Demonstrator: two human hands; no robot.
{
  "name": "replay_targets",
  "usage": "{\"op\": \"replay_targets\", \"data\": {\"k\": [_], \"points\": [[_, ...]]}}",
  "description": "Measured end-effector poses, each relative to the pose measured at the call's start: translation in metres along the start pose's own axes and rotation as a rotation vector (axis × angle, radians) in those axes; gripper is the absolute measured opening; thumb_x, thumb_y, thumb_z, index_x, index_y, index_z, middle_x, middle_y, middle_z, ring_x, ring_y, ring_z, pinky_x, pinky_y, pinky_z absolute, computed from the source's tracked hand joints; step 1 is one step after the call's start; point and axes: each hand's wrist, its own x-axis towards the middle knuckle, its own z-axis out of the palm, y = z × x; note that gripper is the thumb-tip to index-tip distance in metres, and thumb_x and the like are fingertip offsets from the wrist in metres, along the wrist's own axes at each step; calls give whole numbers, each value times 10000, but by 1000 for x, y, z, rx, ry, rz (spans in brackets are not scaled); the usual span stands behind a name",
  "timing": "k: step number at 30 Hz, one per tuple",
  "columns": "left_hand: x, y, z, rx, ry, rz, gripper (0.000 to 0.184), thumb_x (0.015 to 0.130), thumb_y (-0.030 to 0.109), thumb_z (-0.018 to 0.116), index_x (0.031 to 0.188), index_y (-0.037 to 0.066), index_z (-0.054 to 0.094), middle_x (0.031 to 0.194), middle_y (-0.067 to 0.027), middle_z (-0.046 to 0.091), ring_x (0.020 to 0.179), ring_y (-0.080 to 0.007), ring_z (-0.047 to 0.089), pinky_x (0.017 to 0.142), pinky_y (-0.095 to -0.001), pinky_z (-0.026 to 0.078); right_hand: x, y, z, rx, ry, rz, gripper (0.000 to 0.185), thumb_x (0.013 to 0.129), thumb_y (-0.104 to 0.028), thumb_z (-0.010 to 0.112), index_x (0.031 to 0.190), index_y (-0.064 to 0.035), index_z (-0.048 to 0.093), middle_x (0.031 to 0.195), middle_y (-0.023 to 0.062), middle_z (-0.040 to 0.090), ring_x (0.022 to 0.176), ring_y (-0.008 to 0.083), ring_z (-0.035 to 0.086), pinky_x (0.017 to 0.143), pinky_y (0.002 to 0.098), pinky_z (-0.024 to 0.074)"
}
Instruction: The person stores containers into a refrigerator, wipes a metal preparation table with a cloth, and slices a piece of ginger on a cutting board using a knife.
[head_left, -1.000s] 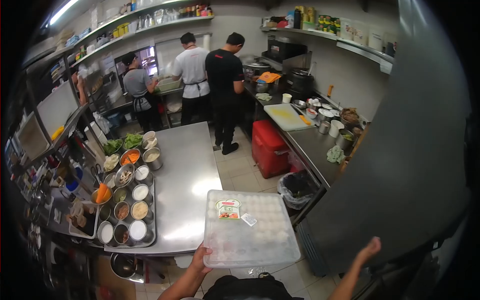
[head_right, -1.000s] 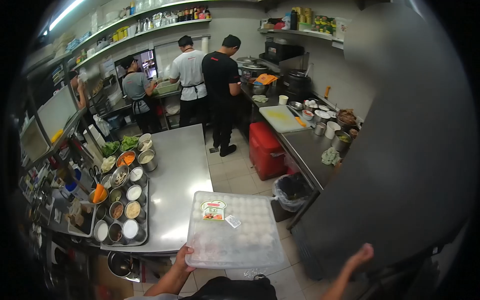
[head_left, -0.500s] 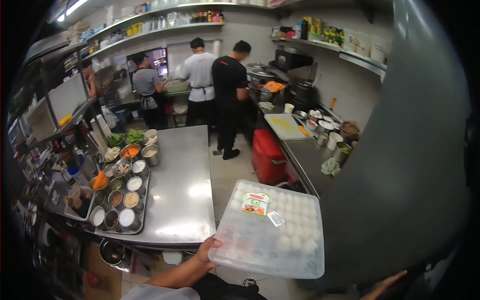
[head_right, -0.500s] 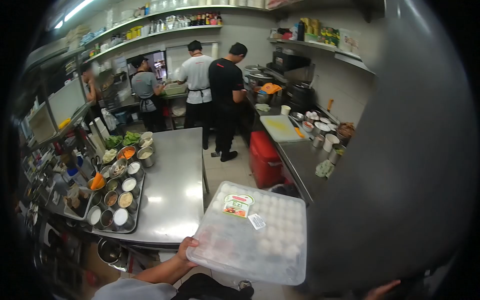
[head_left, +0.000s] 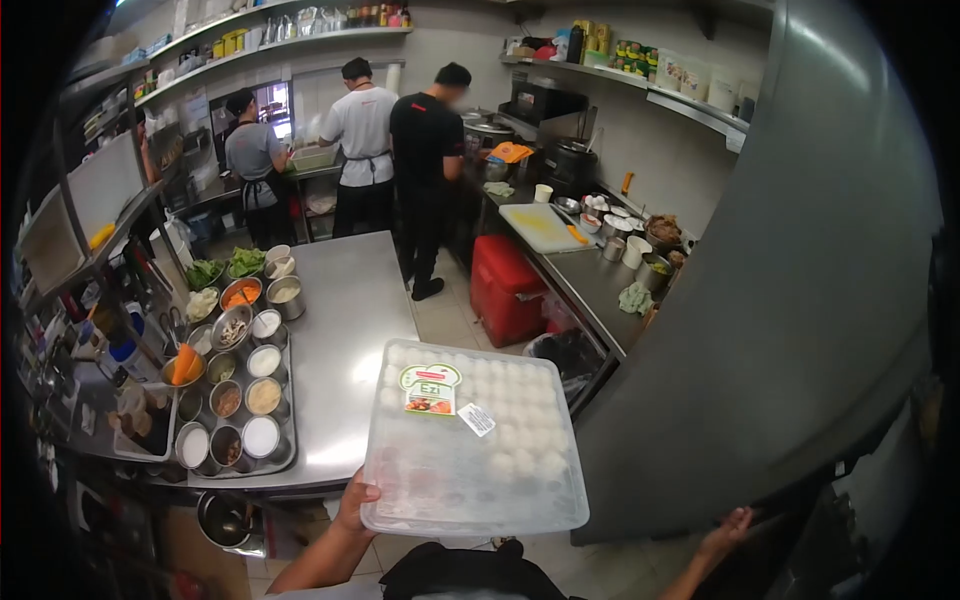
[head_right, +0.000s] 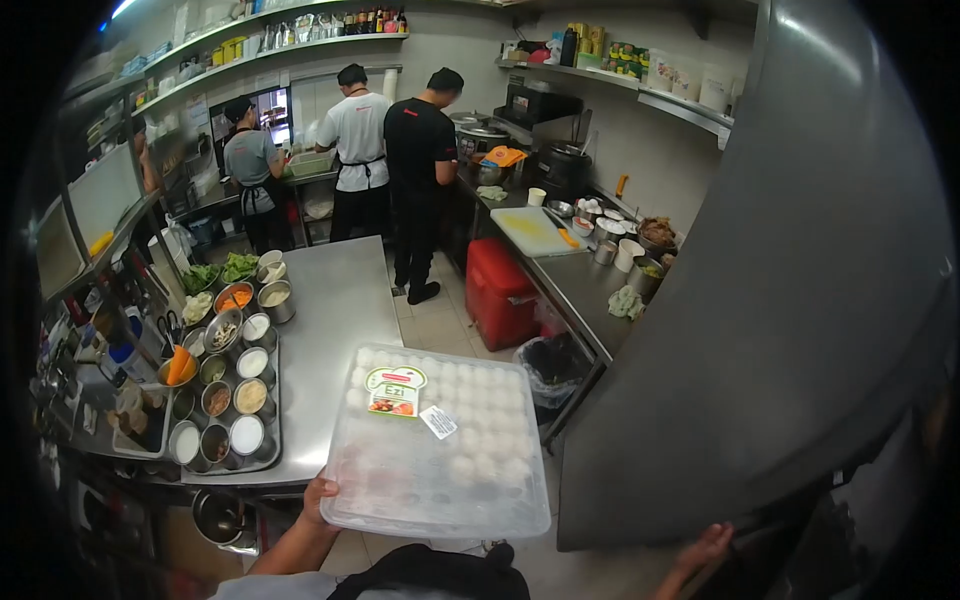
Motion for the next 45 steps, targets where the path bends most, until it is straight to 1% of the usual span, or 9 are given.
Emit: {"op": "replay_targets", "data": {"k": [6,12,18,20,25,32,39,41,45], "points": [[-58,40,-38,24,68,72,923,619,298,640,1430,-46,365,1315,-237,534,1177,-378,570,1010,-462,478,-117,-118,79,57,-62,-401,516,902,-316,730,1255,-49,463,1067,43,540,927,140,521,797,282,448],[-112,57,-63,1,156,102,917,605,304,641,1414,-45,386,1300,-233,545,1167,-373,577,999,-452,489,-182,-186,141,166,-340,-236,514,825,-182,791,1209,-35,481,1104,73,518,939,174,522,779,309,469],[-146,55,-94,-115,188,104,961,559,321,622,1419,-38,385,1309,-251,533,1147,-407,574,979,-489,508,-216,-232,188,253,-702,-274,607,862,-344,738,1326,-46,484,1274,133,551,1076,235,568,887,362,482],[-178,47,-155,-124,210,54,577,810,270,574,1339,56,487,1176,-238,593,1015,-335,609,847,-503,545,-203,-245,194,319,-985,-246,721,889,-479,682,1413,-52,433,1404,144,501,1181,249,551,932,374,469],[-167,39,-117,-71,225,389,389,843,129,528,1170,-82,535,1064,-225,642,889,-334,653,762,-461,579,-204,-221,190,374,-1491,94,803,932,-609,550,1507,-95,326,1461,152,455,1251,234,508,996,385,443],[-102,42,-37,-149,66,94,654,712,221,576,1286,-69,461,1176,-241,592,1008,-371,616,866,-474,544,-197,-186,87,654,-1727,736,1012,860,-642,630,1557,-88,150,1527,144,366,1354,242,421,1063,399,395],[21,13,106,-157,-238,-103,932,580,312,623,1403,-57,387,1289,-258,542,1127,-407,578,969,-487,509,-119,-258,14,903,-1293,346,1424,579,-645,864,1556,-8,48,1573,178,251,1451,284,270,1173,420,232],[58,-1,165,-194,-413,-156,975,564,327,633,1419,-63,371,1312,-264,530,1146,-412,572,987,-488,502,-78,-267,7,769,-1067,-84,1490,497,-497,962,1557,-10,36,1563,183,260,1444,282,270,1174,419,228],[149,-38,254,-252,-672,-210,933,618,305,648,1424,-66,359,1303,-268,533,1161,-393,567,984,-499,499,10,-283,-2,649,-804,-179,1474,431,-327,1014,1539,31,109,1541,164,296,1429,275,290,1172,412,238]]}}
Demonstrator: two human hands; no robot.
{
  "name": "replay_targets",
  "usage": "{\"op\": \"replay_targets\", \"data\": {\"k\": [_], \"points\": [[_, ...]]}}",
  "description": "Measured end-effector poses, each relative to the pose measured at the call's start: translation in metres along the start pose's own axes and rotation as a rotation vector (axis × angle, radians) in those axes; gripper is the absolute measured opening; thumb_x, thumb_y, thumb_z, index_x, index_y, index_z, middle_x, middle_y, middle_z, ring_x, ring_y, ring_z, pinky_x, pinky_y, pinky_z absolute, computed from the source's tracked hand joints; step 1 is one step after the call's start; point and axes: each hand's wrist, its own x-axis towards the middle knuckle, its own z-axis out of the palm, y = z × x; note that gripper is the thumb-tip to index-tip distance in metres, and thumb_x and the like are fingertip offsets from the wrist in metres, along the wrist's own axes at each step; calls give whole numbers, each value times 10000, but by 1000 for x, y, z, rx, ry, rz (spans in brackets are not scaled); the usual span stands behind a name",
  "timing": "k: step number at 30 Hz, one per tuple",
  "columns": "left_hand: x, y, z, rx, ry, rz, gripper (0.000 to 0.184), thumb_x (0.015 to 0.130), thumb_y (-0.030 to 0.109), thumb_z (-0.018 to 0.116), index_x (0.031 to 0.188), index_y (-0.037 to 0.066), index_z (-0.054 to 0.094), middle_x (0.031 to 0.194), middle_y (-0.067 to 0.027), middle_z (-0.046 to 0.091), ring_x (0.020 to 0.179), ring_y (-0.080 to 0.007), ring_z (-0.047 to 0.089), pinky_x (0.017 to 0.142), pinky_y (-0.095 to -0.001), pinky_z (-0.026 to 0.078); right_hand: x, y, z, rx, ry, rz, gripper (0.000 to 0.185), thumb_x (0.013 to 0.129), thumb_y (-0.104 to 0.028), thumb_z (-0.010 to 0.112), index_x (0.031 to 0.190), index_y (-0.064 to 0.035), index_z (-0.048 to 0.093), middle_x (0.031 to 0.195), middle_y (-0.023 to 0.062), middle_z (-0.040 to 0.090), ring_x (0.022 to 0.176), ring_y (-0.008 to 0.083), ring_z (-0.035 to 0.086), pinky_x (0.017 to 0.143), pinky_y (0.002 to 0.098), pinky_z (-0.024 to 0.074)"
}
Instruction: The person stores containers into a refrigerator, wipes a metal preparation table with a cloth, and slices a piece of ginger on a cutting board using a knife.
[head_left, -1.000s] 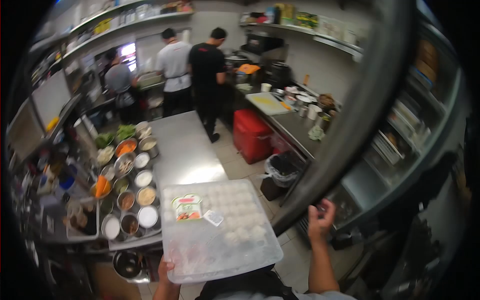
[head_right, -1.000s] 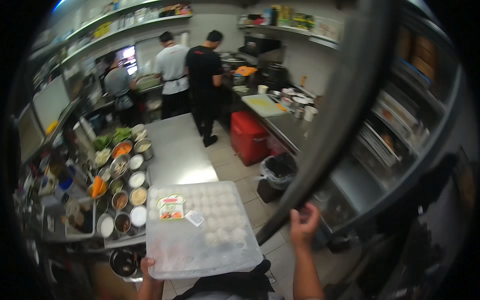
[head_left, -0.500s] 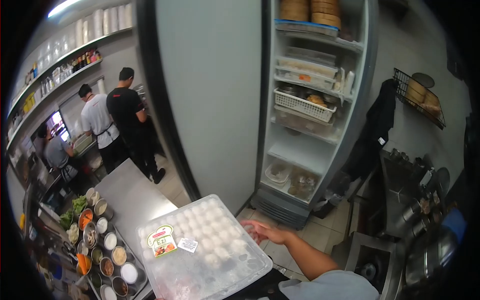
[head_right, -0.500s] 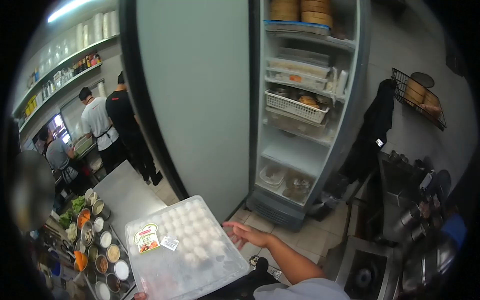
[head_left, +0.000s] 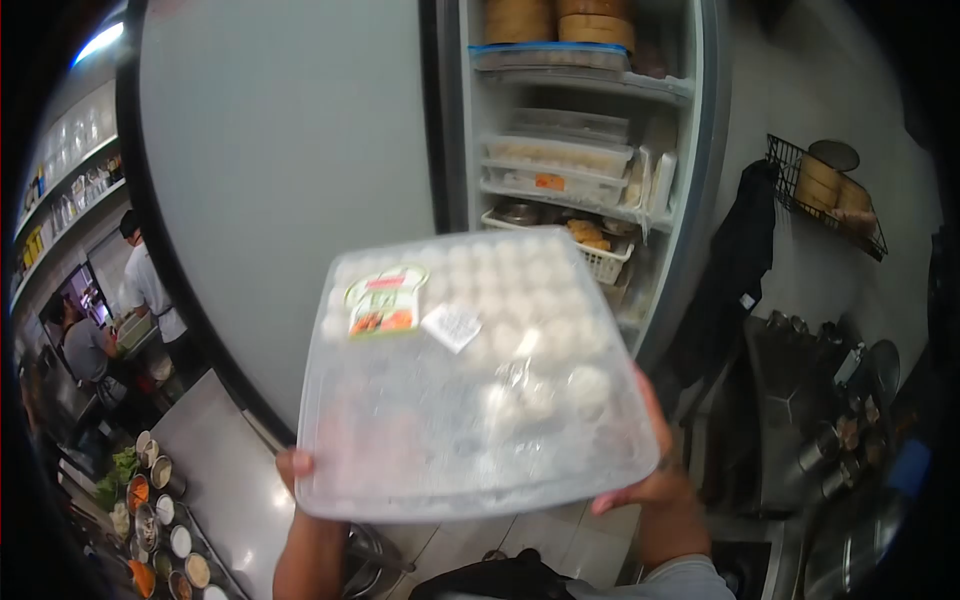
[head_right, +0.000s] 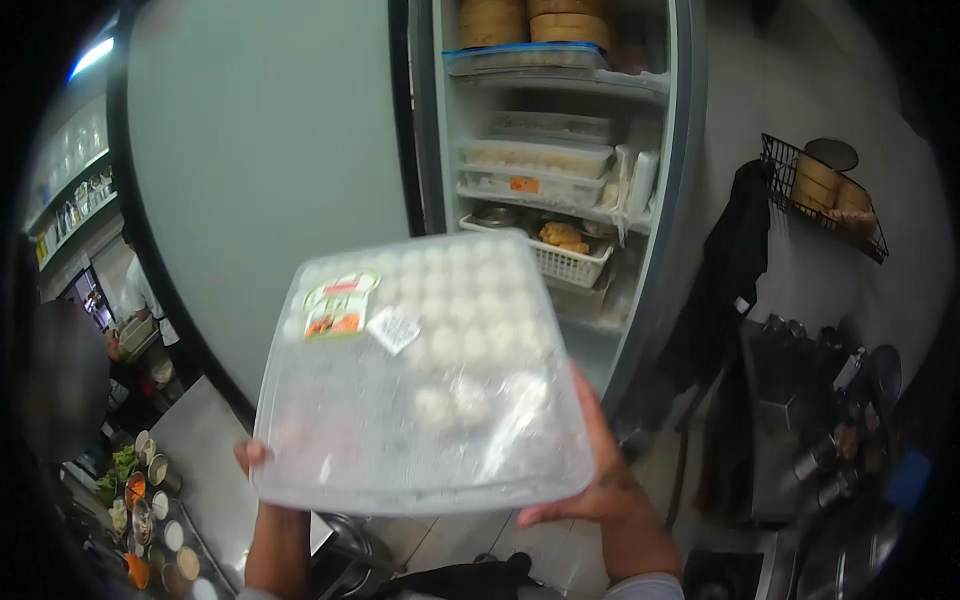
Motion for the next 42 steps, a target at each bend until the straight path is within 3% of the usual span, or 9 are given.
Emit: {"op": "replay_targets", "data": {"k": [3,10,27,29,31,33,36,38,42], "points": [[95,-16,20,-519,-579,-377,798,740,322,620,1384,-97,402,1256,-256,582,1109,-394,605,924,-503,535,50,-17,-40,-6,93,-89,1418,447,-318,1010,1523,50,161,1516,160,339,1404,266,333,1160,404,268],[250,-56,66,1,-343,-33,692,829,381,579,1354,-53,460,1271,-229,587,1126,-395,594,965,-535,507,141,-49,-122,-216,131,-160,1259,514,-283,987,1496,35,267,1416,151,462,1330,259,436,1111,390,354],[609,-65,26,-90,-813,-346,539,973,297,546,1337,-92,462,1340,-276,541,1199,-379,579,1044,-513,478,327,-16,-227,-453,397,-135,959,533,-247,960,1285,55,448,1107,179,641,779,183,632,683,346,542],[656,-77,28,-114,-818,-379,593,969,310,546,1367,-109,413,1384,-286,495,1277,-385,502,1100,-523,406,337,-28,-228,-521,307,-14,923,555,-309,953,1238,89,475,1136,204,639,886,249,659,791,371,544],[661,-86,48,-131,-805,-378,649,965,324,545,1397,-125,363,1428,-296,450,1355,-392,424,1156,-533,334,370,-5,-238,-726,695,-178,737,644,-355,913,1154,42,558,1107,208,648,828,284,686,733,361,567],[604,-104,102,-507,-226,-467,717,966,362,551,1445,-103,289,1476,-303,379,1399,-422,346,1158,-592,294,397,3,-246,-895,834,-319,710,684,-444,869,1109,60,605,1123,238,654,975,340,673,878,392,539],[529,-123,115,-236,-106,-137,735,952,389,562,1461,-63,285,1471,-294,395,1387,-431,363,1122,-605,335,418,-8,-248,-1164,778,97,795,692,-584,801,1165,32,631,1247,231,622,1147,346,614,978,396,486],[512,-137,42,5,-623,-43,703,946,419,559,1440,-34,344,1409,-271,465,1307,-387,464,1005,-530,476,428,-6,-260,-1259,718,147,813,712,-651,742,1193,-2,650,1277,213,620,1177,330,608,964,391,496],[363,-144,14,486,-564,186,523,927,453,587,1113,-36,570,1034,-200,657,890,-270,663,679,-364,579,469,-4,-278,-1508,611,299,792,833,-667,600,1326,-47,581,1374,175,565,1279,328,533,1072,430,409]]}}
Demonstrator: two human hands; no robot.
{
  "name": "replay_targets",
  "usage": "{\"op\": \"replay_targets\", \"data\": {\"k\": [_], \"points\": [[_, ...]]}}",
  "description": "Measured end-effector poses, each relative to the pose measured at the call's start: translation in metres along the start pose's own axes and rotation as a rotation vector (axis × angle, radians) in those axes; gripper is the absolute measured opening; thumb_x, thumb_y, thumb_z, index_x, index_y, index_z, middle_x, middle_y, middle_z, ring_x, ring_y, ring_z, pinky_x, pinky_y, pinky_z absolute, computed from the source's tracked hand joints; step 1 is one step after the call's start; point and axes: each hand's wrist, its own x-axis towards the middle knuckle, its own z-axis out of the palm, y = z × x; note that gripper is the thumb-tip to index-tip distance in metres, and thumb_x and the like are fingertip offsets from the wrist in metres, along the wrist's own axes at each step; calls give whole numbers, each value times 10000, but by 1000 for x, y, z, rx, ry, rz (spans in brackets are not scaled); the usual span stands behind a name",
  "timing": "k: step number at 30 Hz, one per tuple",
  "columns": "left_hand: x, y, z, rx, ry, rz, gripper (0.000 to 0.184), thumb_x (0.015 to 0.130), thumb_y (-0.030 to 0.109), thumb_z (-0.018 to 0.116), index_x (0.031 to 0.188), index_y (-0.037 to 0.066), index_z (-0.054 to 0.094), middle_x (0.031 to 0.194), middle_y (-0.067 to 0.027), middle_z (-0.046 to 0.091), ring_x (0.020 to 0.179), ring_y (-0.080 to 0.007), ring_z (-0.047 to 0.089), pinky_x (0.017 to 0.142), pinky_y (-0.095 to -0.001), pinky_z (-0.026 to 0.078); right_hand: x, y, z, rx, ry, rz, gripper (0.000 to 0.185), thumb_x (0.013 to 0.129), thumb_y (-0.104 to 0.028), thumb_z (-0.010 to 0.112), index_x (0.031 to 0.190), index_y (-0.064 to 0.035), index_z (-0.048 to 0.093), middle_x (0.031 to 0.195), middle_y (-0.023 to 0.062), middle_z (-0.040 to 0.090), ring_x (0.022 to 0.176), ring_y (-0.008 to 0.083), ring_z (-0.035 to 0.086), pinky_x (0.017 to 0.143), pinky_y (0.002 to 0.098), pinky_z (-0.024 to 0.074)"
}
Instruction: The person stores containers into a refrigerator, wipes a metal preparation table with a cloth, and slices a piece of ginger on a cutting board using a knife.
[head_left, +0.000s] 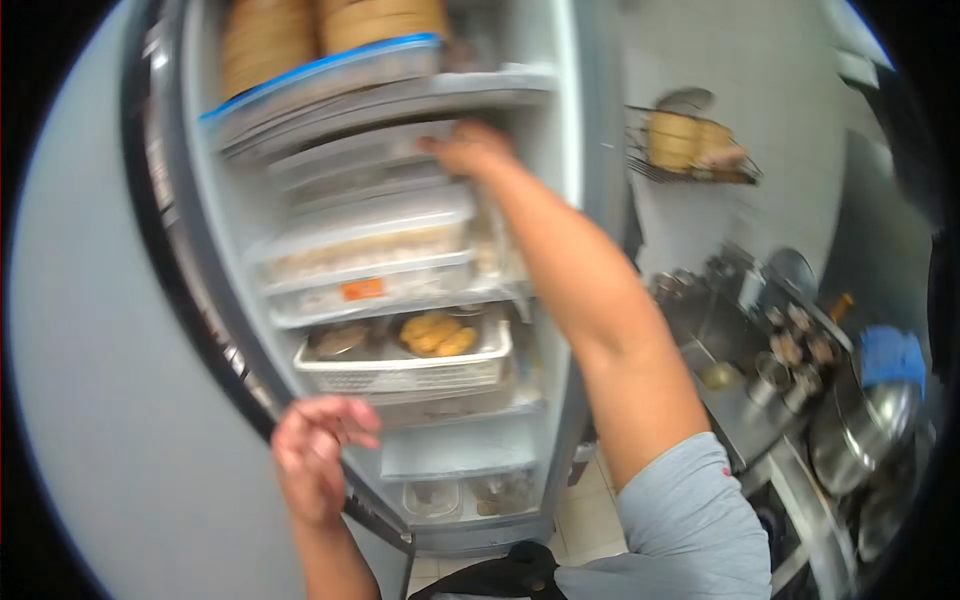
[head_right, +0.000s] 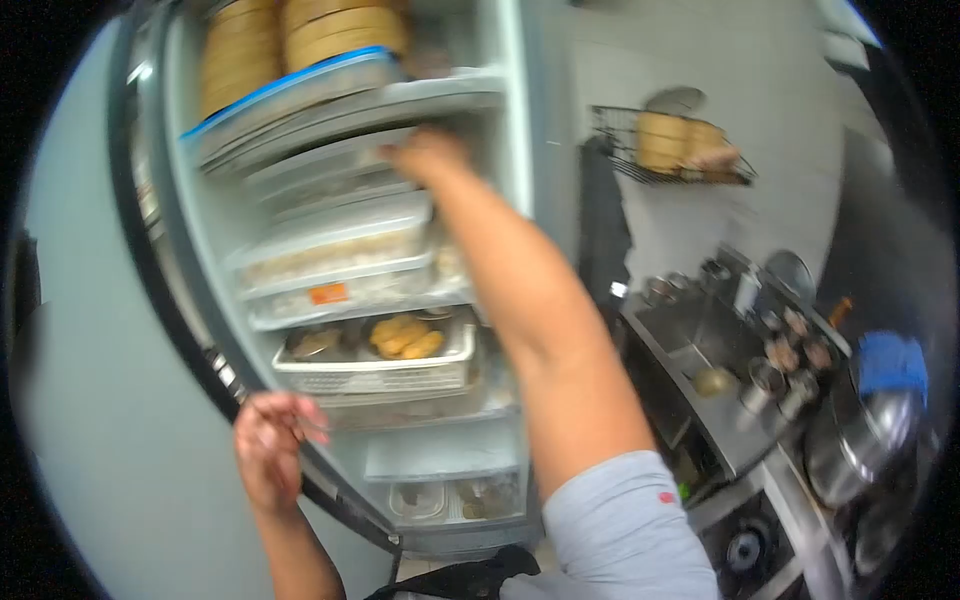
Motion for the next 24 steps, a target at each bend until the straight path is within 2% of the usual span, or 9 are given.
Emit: {"op": "replay_targets", "data": {"k": [4,8,9,13,14,16,18,21,24], "points": [[-94,40,-1,242,250,-36,401,858,281,708,1071,-40,598,945,-199,689,782,-247,669,716,-380,568,30,-12,19,-115,-45,27,780,875,-650,566,1372,-49,539,1444,170,500,1333,339,477,1100,429,379],[-198,102,-9,648,566,123,322,907,261,572,1100,6,611,984,-148,639,809,-215,598,682,-338,499,81,2,58,-196,1,-106,783,910,-648,496,1369,-14,537,1447,205,484,1347,352,456,1114,425,353],[-219,128,10,967,686,150,246,886,64,488,1057,-77,595,973,-225,666,803,-317,680,683,-404,604,89,1,59,-194,-18,-96,778,911,-634,508,1375,-10,529,1455,211,473,1353,354,448,1120,422,347],[-277,186,25,1387,1240,657,279,939,182,563,1058,-60,635,984,-223,683,786,-302,692,606,-344,590,92,2,50,-159,-79,-126,745,904,-598,552,1357,-6,548,1440,220,485,1343,348,462,1110,414,365],[-327,204,-12,1562,1513,429,413,959,290,461,1234,17,604,1152,-98,633,965,-165,543,781,-317,414,87,-7,48,-148,-82,-148,745,904,-598,552,1357,-6,548,1440,220,485,1343,348,462,1110,414,365],[-346,229,-46,1620,1600,216,480,996,267,355,1350,4,546,1310,-37,598,1052,-99,514,802,-260,345,57,-17,39,-142,7,-25,737,874,-598,598,1300,3,594,1385,213,544,1299,344,512,1083,408,398],[-393,251,-121,1425,1321,19,453,995,266,372,1288,19,614,1162,-71,660,967,-122,545,771,-269,351,-29,-50,-16,-12,-162,-113,706,839,-585,651,1251,-13,634,1321,203,599,1233,340,571,1051,407,428],[-389,270,-152,1358,1224,-168,367,1019,277,396,1036,17,654,888,-3,606,791,-108,530,681,-257,360,-130,-60,-9,338,48,-399,675,818,-549,700,1240,-27,629,1223,204,651,1123,346,634,974,411,481],[-399,289,-200,1723,1447,194,304,1023,305,433,929,77,610,751,47,469,690,-63,438,611,-235,321,-262,-27,14,595,-221,-636,605,860,-512,674,1248,-52,615,1183,168,668,1082,340,643,925,436,502]]}}
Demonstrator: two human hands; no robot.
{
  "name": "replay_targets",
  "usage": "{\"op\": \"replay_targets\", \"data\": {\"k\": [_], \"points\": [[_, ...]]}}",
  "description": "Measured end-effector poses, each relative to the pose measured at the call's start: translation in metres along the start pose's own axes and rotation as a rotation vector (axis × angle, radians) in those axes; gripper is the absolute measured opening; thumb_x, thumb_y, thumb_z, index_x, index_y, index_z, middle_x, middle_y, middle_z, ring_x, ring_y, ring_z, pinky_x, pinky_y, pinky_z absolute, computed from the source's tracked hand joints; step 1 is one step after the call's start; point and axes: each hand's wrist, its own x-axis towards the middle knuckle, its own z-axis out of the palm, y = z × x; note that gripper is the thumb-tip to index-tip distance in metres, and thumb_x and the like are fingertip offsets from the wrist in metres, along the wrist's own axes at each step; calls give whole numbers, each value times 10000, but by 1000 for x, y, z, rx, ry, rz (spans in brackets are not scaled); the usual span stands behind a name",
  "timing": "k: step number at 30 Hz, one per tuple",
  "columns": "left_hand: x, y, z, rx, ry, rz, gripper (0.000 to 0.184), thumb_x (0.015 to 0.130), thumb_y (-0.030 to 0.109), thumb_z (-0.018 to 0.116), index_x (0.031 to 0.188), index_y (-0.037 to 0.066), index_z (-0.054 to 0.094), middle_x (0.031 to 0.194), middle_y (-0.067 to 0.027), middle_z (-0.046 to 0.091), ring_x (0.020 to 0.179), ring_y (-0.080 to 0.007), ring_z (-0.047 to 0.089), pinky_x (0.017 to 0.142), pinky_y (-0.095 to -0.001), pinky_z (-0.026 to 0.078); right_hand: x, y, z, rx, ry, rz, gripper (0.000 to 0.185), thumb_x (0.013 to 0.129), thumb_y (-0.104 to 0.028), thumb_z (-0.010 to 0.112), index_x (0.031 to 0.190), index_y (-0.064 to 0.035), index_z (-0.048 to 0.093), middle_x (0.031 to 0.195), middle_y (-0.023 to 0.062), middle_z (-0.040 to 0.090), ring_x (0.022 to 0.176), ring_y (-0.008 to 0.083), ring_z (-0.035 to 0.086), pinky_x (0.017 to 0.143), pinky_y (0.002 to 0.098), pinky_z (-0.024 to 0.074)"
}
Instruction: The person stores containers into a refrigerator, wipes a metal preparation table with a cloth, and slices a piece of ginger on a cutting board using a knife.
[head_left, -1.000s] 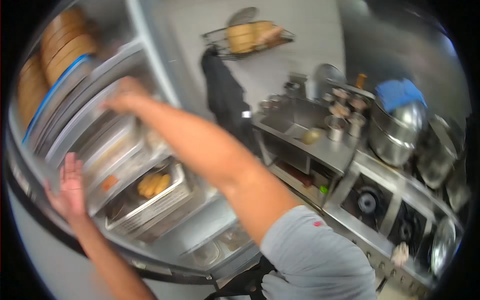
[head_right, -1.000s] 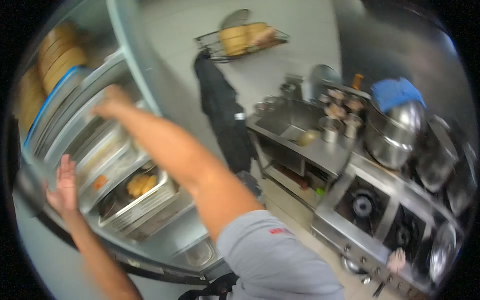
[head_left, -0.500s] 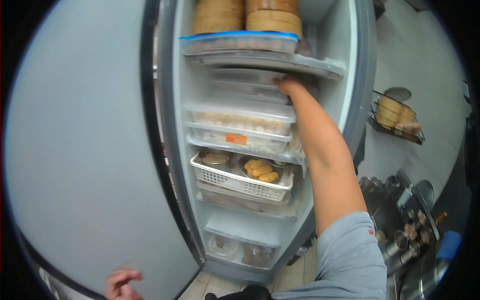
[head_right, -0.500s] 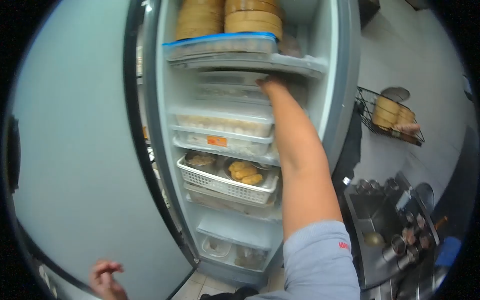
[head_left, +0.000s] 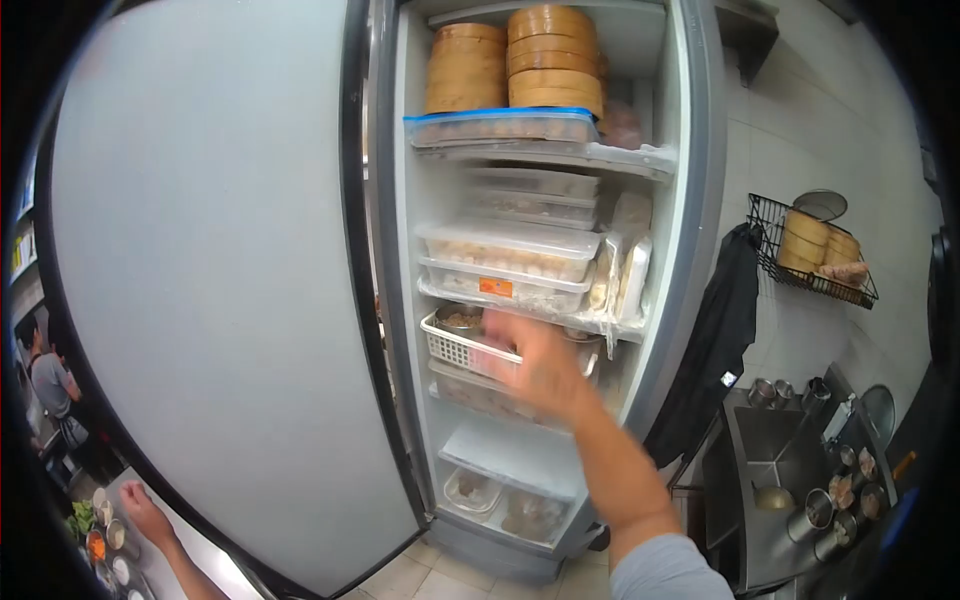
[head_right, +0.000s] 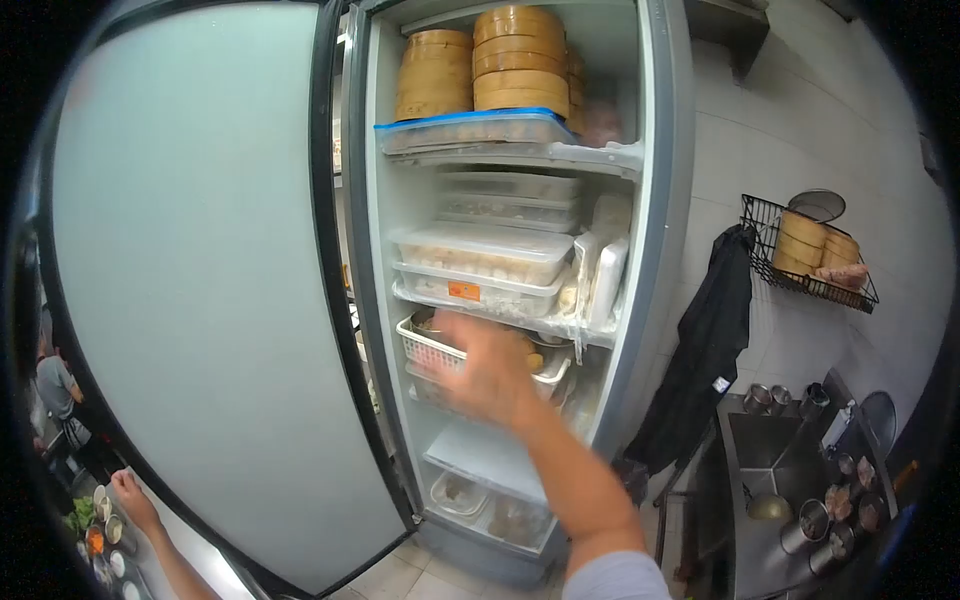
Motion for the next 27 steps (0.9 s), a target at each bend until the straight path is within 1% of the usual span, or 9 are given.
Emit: {"op": "replay_targets", "data": {"k": [7,10,13,15,17,21,23,25,27], "points": [[41,-13,-15,-211,-661,-471,330,1008,393,464,742,199,497,634,88,360,545,-48,334,506,-250,243,-314,68,181,236,-817,504,598,866,-589,631,1017,-11,625,933,158,657,900,285,627,792,399,505],[13,-25,-17,-394,-538,-324,331,952,398,467,710,173,476,622,75,382,571,-60,371,526,-260,281,-400,27,228,231,-978,492,633,863,-603,624,1077,-8,637,961,182,677,1024,329,628,882,407,496],[-29,50,-78,-297,-686,-110,597,816,281,499,1317,-33,582,1085,-99,658,926,-160,593,775,-294,481,-447,-28,259,266,-1125,495,690,840,-593,682,1208,-13,618,959,162,700,954,238,667,848,327,520],[-59,105,-123,-432,-876,-254,523,739,69,536,1250,42,646,990,-40,673,721,-127,504,639,-314,431,-466,-54,277,251,-1391,260,777,815,-562,733,1314,-3,526,1036,157,688,934,239,672,841,334,524],[-82,141,-150,-544,-978,53,474,746,-11,548,1187,89,691,753,-5,517,718,-117,468,661,-282,394,-490,-75,290,234,-1156,585,912,770,-465,817,1414,10,378,1096,168,656,900,248,666,809,346,535],[-122,151,-203,-634,-1261,-286,459,872,63,533,1325,80,601,820,11,554,754,-88,484,699,-248,414,-475,-119,282,331,-965,759,988,705,-314,891,1442,19,324,1049,181,624,856,212,650,707,337,545],[-143,115,-218,-613,-1284,-456,466,872,46,541,1335,72,585,828,9,562,753,-75,489,692,-235,416,-561,-13,321,-2,-937,480,891,723,-342,875,1391,10,402,1026,156,633,800,201,650,692,339,542],[-161,75,-230,-606,-1303,-610,475,872,29,548,1345,64,570,835,8,571,752,-62,495,685,-222,418,-502,-67,267,307,-631,1315,911,775,-326,828,1445,13,312,1067,135,623,756,180,624,612,298,521],[-172,45,-240,-476,-1240,-720,433,879,51,547,1311,42,584,810,9,581,731,-63,507,684,-230,428,-500,-40,237,200,-539,1323,760,779,-309,827,1358,9,451,1087,116,605,783,173,607,604,300,522]]}}
